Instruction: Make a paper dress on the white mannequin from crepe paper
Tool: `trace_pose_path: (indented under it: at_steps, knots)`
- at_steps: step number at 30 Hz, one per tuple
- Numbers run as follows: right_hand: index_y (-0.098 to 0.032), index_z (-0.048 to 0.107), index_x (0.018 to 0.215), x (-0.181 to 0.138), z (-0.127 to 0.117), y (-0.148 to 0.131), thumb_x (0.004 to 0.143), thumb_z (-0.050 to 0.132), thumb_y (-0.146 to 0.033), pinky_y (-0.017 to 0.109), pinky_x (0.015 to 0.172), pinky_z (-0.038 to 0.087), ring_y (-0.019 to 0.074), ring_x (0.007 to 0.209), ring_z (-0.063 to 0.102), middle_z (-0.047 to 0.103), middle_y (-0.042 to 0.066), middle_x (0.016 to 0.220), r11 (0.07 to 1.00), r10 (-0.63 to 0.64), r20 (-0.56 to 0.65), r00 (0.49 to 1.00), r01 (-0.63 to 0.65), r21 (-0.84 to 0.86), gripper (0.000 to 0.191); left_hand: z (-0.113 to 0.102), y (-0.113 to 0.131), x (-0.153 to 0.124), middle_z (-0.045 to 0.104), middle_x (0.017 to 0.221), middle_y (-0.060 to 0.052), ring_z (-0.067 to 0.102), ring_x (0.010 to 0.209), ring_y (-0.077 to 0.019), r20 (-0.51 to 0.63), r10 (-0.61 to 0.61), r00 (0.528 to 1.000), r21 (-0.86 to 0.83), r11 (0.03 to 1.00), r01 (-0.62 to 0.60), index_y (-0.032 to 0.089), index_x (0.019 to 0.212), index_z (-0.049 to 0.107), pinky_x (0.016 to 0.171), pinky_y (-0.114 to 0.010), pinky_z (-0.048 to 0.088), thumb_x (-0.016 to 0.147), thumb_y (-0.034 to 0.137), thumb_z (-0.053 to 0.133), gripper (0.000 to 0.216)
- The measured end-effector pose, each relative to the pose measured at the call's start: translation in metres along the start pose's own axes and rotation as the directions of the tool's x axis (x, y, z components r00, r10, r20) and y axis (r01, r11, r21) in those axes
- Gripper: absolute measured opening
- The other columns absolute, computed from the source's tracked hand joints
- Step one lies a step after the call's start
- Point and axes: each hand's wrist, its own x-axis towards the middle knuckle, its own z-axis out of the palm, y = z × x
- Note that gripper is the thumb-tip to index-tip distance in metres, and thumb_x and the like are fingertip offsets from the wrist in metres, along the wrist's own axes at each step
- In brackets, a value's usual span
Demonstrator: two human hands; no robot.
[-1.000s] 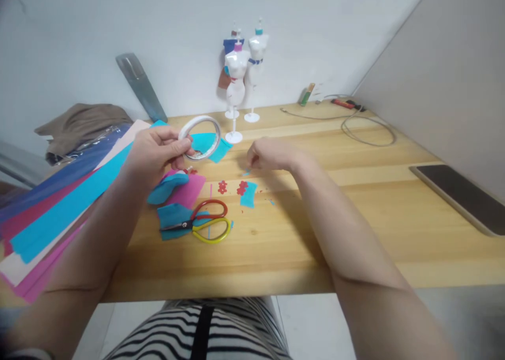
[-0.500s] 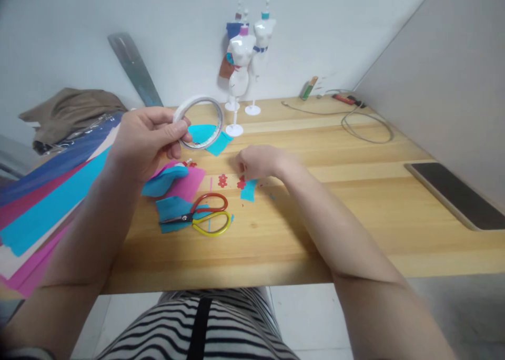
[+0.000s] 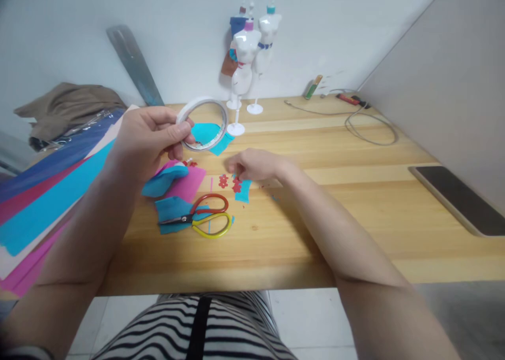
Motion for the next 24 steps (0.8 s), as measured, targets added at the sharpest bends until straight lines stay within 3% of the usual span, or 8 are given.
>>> trace_pose_path:
  at_steps: [4, 9, 18, 22, 24]
  knots:
    - [-0.018, 0.061, 0.072, 0.01, 0.007, 0.011, 0.074, 0.057, -0.006, 0.025, 0.063, 0.032, 0.0108, 0.064, 0.046, 0.058, -0.004, 0.067, 1.0, -0.014, 0.036, 0.999, 0.013, 0.011, 0.013, 0.002, 0.0, -0.001, 0.064, 0.059, 0.0, 0.051, 0.042, -0.0074, 0.029, 0.026, 0.999, -0.064, 0.998, -0.024, 0.014, 0.077, 0.072, 0.046, -0.022, 0.045, 0.082, 0.03, 0.075, 0.017]
    - [-0.019, 0.053, 0.071, 0.002, -0.004, 0.018, 0.075, 0.052, -0.009, 0.026, 0.063, 0.03, 0.0105, 0.063, 0.038, 0.046, -0.004, 0.066, 1.0, 0.016, -0.047, 0.999, -0.015, 0.026, 0.01, 0.002, 0.0, -0.003, 0.067, 0.062, -0.001, 0.052, 0.041, -0.0071, 0.042, 0.055, 0.998, -0.087, 0.995, -0.051, 0.014, 0.078, 0.071, 0.044, -0.021, 0.043, 0.083, 0.027, 0.074, 0.014]
    - [-0.018, 0.057, 0.071, 0.013, 0.011, 0.012, 0.07, 0.054, -0.008, 0.026, 0.064, 0.031, 0.011, 0.062, 0.043, 0.055, -0.003, 0.067, 1.0, -0.004, 0.034, 0.999, 0.004, 0.008, 0.011, 0.006, 0.001, -0.008, 0.071, 0.063, -0.001, 0.054, 0.042, -0.0072, 0.043, 0.112, 0.993, -0.117, 0.987, -0.106, 0.015, 0.078, 0.071, 0.04, -0.02, 0.039, 0.082, 0.024, 0.073, 0.01]
    - [-0.018, 0.059, 0.072, 0.013, 0.01, 0.011, 0.075, 0.058, -0.018, 0.026, 0.064, 0.034, 0.0111, 0.063, 0.043, 0.053, -0.004, 0.066, 0.991, -0.003, -0.015, 1.0, 0.005, 0.133, 0.004, 0.004, 0.005, -0.01, 0.073, 0.067, -0.002, 0.056, 0.043, -0.0084, 0.063, 0.085, 0.994, -0.105, 0.991, -0.078, 0.016, 0.078, 0.072, 0.041, -0.021, 0.041, 0.081, 0.026, 0.072, 0.01]
    - [-0.017, 0.06, 0.071, 0.008, 0.007, 0.014, 0.078, 0.06, -0.023, 0.026, 0.064, 0.035, 0.0107, 0.063, 0.042, 0.051, -0.004, 0.064, 0.986, 0.002, -0.024, 1.0, 0.002, 0.169, 0.01, 0.002, 0.005, -0.01, 0.073, 0.067, -0.003, 0.057, 0.044, -0.0106, 0.057, 0.09, 0.994, -0.084, 0.993, -0.085, 0.018, 0.078, 0.072, 0.039, -0.024, 0.041, 0.081, 0.028, 0.073, 0.01]
